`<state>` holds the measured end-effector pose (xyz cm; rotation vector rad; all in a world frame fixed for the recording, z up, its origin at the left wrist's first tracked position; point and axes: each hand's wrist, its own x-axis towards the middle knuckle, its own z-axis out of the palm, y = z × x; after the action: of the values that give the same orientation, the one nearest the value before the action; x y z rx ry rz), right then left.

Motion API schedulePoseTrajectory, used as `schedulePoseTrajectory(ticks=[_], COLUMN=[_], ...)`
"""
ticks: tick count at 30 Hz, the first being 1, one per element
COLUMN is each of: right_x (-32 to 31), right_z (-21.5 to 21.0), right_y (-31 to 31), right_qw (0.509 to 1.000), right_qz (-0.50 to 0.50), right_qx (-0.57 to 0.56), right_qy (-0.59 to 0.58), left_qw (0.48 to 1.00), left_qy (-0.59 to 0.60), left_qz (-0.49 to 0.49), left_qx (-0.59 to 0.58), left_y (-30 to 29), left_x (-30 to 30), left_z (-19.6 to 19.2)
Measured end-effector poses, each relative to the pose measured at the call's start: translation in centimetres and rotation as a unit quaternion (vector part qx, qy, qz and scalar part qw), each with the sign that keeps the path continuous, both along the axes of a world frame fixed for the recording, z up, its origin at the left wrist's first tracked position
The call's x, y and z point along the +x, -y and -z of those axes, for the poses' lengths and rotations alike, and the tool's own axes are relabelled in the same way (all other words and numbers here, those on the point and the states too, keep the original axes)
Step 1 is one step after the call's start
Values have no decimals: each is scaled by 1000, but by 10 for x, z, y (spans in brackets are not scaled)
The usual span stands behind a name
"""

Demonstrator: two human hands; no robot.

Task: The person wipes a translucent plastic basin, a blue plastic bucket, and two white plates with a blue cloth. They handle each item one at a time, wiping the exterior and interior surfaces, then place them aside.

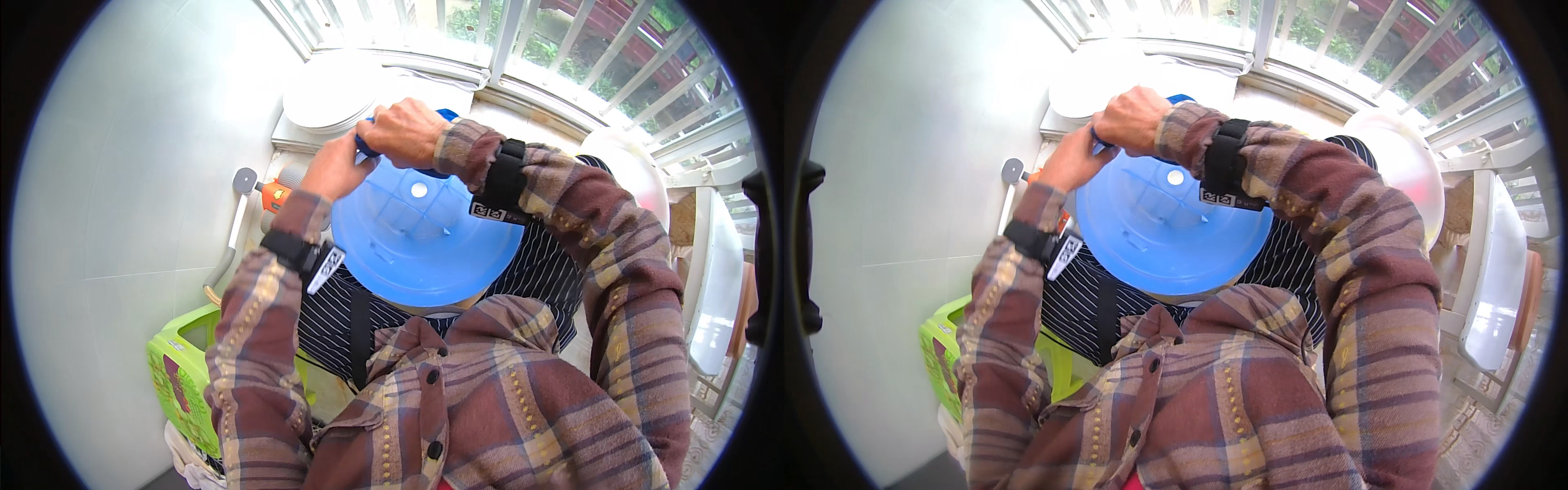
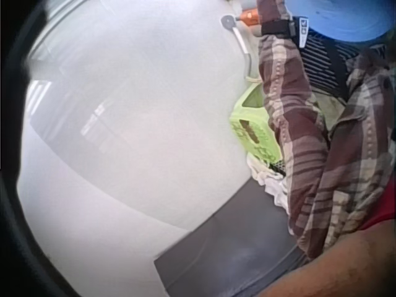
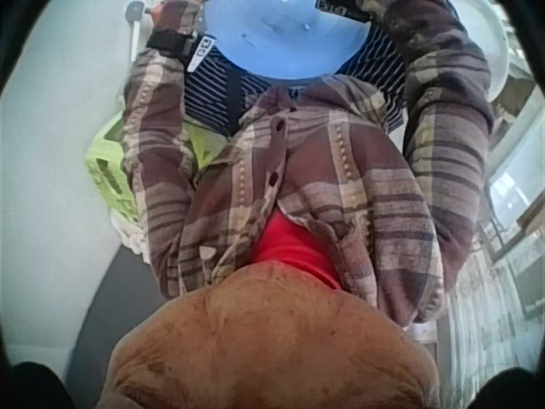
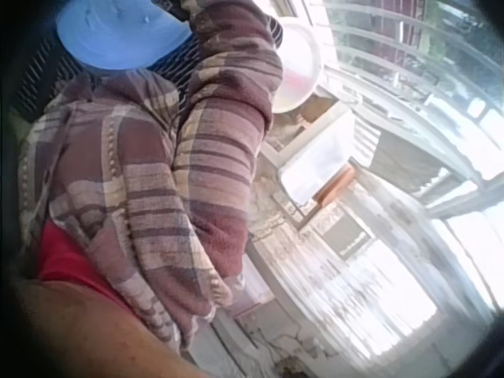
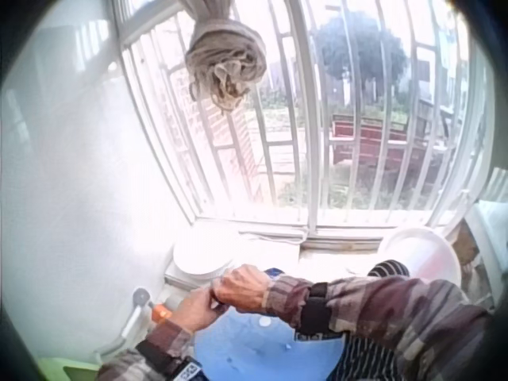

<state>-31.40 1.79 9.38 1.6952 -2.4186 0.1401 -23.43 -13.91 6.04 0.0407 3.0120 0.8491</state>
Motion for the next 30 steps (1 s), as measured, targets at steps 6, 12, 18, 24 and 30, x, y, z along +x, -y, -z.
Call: schedulePoseTrajectory(ticks=[6,12,18,24,30], right_x=[-22,-67,-53,-63,-48], right_z=[15,33,65,55,27], right_y=[3,-34,-38,-41,-24], right_qw=[995,946,882,929,982], right_qz=[93,247,381,280,103], right_qx=[13,-24,-77,-59,-64], right_qy=[38,207,266,234,147], left_qw=[998,979,935,960,985], left_qy=[-5,-54,-41,-37,-134], left_qz=[-61,-196,-350,-275,8], left_qx=[16,4,38,-22,-108], left_y=[-1,50,68,62,26], left_x=[-27,3,45,51,-25], left_z=[26,44,67,38,-9])
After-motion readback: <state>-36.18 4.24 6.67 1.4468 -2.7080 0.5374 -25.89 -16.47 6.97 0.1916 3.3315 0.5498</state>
